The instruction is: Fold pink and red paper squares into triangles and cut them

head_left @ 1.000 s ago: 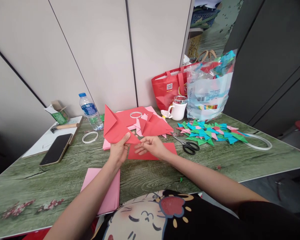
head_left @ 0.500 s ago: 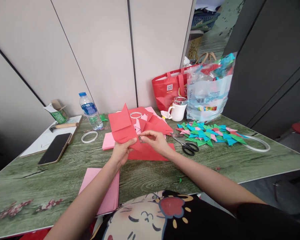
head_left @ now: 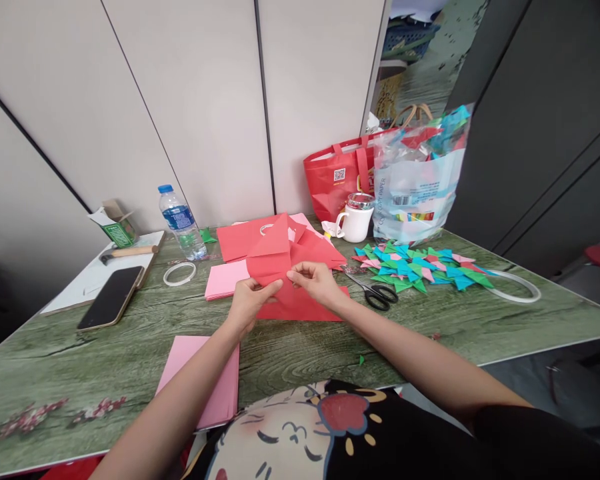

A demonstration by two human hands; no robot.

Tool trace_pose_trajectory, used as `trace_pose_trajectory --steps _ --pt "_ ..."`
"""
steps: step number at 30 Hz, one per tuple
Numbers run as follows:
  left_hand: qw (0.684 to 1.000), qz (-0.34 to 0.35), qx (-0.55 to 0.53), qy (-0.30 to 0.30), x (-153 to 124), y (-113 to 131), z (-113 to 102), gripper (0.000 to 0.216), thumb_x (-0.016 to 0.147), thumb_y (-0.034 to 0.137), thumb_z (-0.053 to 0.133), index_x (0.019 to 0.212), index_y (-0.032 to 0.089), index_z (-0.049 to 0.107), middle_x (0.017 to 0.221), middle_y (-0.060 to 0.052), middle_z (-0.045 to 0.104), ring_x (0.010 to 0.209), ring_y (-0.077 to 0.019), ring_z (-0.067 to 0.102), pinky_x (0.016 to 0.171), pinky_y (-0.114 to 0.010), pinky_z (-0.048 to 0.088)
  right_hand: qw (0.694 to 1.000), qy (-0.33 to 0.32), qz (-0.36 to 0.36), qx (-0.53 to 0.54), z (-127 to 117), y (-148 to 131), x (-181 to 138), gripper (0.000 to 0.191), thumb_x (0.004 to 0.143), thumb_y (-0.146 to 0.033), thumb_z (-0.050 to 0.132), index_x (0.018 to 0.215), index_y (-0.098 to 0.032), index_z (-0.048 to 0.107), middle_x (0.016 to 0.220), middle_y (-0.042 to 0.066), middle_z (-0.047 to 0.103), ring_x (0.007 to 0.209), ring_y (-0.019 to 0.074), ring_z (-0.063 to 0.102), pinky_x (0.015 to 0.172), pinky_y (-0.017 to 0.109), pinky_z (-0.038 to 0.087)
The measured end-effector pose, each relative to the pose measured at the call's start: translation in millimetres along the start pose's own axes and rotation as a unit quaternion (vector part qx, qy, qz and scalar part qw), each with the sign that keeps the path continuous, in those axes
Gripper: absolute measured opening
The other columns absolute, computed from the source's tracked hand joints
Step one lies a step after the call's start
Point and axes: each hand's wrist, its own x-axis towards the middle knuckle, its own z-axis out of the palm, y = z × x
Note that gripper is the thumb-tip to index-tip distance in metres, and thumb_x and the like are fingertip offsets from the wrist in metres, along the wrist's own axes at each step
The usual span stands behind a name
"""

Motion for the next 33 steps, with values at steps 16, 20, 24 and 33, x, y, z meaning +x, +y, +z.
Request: trace_pose_trajectory --steps 16,20,24,33 --pt "1.000 0.020 -0.019 0.009 7.0 4.5 -7.7 0.023 0.050 0.030 0.078 0.057 0.011 0.067 0.059 -0.005 0.066 0.051 -0.0146 0.059 0.055 -0.029 0.052 0.997 -0.005 0.063 0.045 -10.3 -4.0 6.4 0.032 0.055 -0.043 0.070 0.059 -0.014 0.059 0.054 -0.001 0.057 0.050 0.0092 0.052 0.054 0.025 0.047" --pt "0.998 0.044 -0.018 0.042 8.1 5.1 -8.2 0.026 0.046 0.030 0.080 0.048 0.012 0.061 0.047 -0.001 0.059 0.042 -0.0125 0.057 0.050 -0.025 0.048 0.997 -0.006 0.063 0.049 -13.1 -3.3 7.5 0.030 0.055 -0.041 0.071 0.059 -0.014 0.059 0.053 -0.002 0.056 0.049 0.0091 0.052 0.054 0.025 0.046" --pt "0.999 0.040 -0.019 0.026 7.7 5.4 -8.9 0.026 0.050 0.032 0.079 0.052 0.011 0.062 0.049 -0.002 0.061 0.045 -0.0134 0.059 0.050 -0.025 0.049 0.995 -0.006 0.075 0.062 -13.2 -3.1 8.0 0.031 0.052 -0.040 0.073 0.060 -0.013 0.060 0.055 -0.001 0.057 0.050 0.0091 0.053 0.055 0.026 0.047" --pt "0.987 -0.070 0.021 -0.143 -1.6 -4.4 0.7 0.029 0.060 0.038 0.072 0.062 0.009 0.068 0.058 -0.011 0.067 0.053 -0.0207 0.064 0.059 -0.034 0.054 0.993 0.025 0.077 0.088 -3.8 -11.2 2.0 0.033 0.052 -0.043 0.073 0.058 -0.013 0.060 0.055 -0.002 0.055 0.051 0.0080 0.051 0.055 0.025 0.049"
